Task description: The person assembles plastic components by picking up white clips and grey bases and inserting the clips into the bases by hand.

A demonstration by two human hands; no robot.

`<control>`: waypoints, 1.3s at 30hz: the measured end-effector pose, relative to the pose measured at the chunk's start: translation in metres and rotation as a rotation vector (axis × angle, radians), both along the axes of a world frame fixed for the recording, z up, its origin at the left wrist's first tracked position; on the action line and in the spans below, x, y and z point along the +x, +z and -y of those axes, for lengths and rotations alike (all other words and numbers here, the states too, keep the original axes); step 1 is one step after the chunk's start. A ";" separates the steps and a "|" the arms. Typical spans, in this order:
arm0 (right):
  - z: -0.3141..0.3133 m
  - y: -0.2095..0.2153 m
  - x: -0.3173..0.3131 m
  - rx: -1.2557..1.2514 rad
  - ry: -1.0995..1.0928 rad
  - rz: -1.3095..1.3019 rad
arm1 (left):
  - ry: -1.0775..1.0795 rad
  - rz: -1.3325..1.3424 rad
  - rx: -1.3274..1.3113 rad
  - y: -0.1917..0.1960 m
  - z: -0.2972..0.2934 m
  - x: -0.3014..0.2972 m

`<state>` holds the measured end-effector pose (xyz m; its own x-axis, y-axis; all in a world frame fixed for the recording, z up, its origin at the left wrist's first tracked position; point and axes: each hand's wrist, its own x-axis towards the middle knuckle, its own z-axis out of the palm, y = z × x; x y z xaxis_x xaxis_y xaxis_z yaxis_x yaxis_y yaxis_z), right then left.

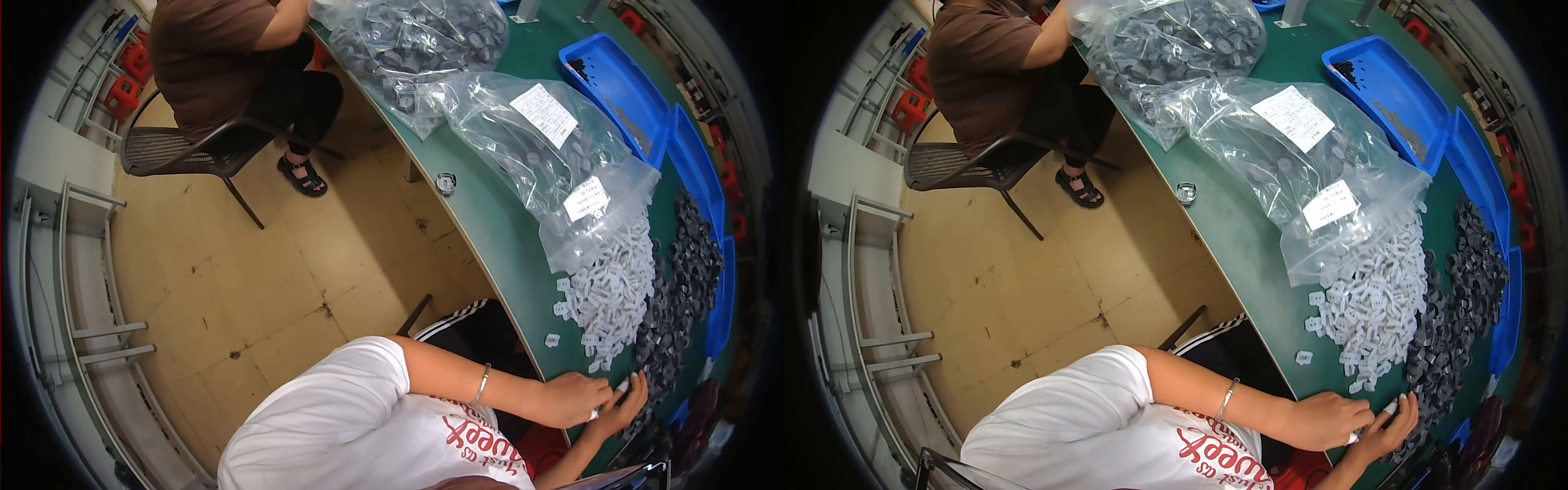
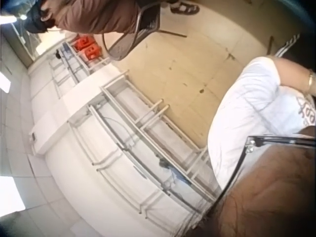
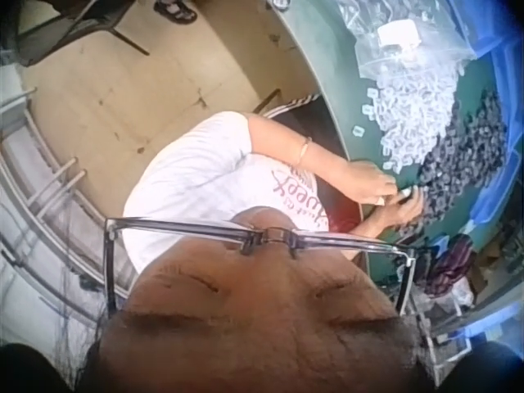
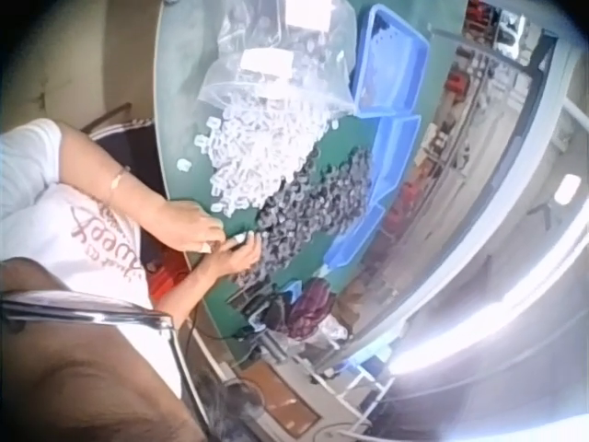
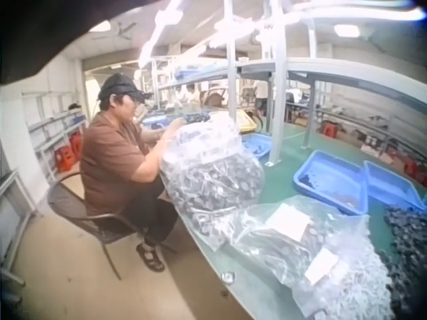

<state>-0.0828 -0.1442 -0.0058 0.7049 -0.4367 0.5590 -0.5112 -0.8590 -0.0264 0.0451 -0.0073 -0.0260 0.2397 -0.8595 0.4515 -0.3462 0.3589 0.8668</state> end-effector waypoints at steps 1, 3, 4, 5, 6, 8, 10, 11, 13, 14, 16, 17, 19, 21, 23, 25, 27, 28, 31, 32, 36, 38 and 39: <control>-0.002 0.000 0.000 0.015 -0.011 0.008 | 0.004 -0.007 0.027 0.001 0.000 0.000; -0.004 0.001 -0.001 0.028 -0.034 0.010 | -0.018 -0.037 0.024 -0.001 0.000 0.000; -0.007 0.002 0.000 0.039 -0.029 0.015 | 0.028 -0.057 0.006 -0.002 0.002 -0.002; -0.008 0.003 0.001 0.050 -0.024 0.020 | 0.074 -0.076 -0.012 -0.003 0.003 -0.004; -0.009 0.004 0.000 0.055 -0.028 0.016 | 0.065 -0.079 -0.001 -0.003 0.003 -0.004; -0.010 0.006 0.001 0.047 -0.012 0.038 | 0.063 -0.051 0.004 -0.002 0.003 -0.005; -0.012 0.007 -0.001 0.042 0.008 0.058 | 0.055 -0.029 0.031 -0.003 0.003 -0.005; -0.012 0.008 -0.004 0.051 0.021 0.125 | 0.055 -0.023 0.031 -0.003 0.002 -0.006; -0.015 0.016 -0.001 0.063 0.047 0.259 | 0.070 0.006 0.031 0.001 0.002 -0.006; -0.018 0.024 -0.001 0.151 0.047 0.330 | 0.072 -0.001 0.026 0.003 0.001 -0.006; -0.049 0.060 0.030 0.221 0.197 0.394 | 0.088 0.015 0.025 0.004 0.000 -0.007; -0.069 0.080 0.050 0.287 0.330 0.455 | 0.088 0.030 0.022 0.003 0.001 -0.008; -0.116 0.113 0.100 0.371 0.683 0.252 | 0.080 -0.022 0.081 -0.010 0.008 -0.012; -0.153 0.124 0.162 0.367 0.966 -0.016 | 0.178 -0.240 -0.455 0.000 -0.007 -0.008; -0.176 0.113 0.215 0.247 1.032 -0.126 | 0.054 0.345 0.269 -0.022 -0.037 0.008; -0.208 0.104 0.262 0.100 1.064 -0.251 | -0.378 -0.657 -0.176 -0.109 0.065 -0.046; -0.184 0.083 0.291 0.008 1.002 -0.309 | -0.371 -0.661 -0.245 -0.038 -0.002 -0.008; -0.181 0.074 0.307 -0.031 1.059 -0.293 | -0.311 -0.655 -0.317 0.003 -0.014 -0.006; -0.191 0.066 0.334 0.005 1.118 -0.504 | -0.166 -0.239 -0.334 -0.093 0.047 -0.050; -0.184 0.064 0.337 0.082 1.059 -0.708 | -0.170 -0.246 -0.340 -0.090 0.049 -0.049; -0.174 0.052 0.343 0.139 1.075 -0.534 | 0.068 -0.083 -0.393 -0.077 0.047 -0.045; -0.177 0.055 0.339 0.660 0.929 -0.523 | 0.149 -0.038 -0.421 -0.075 0.045 -0.041; -0.169 0.057 0.335 0.656 0.911 -0.515 | -0.022 -0.323 -0.411 -0.043 0.024 -0.027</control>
<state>0.2523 0.0250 0.0516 0.9718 0.2355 -0.0135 0.1880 -0.8077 -0.5589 0.0185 -0.0318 -0.0692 0.4064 -0.6330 0.6589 -0.0727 0.6965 0.7139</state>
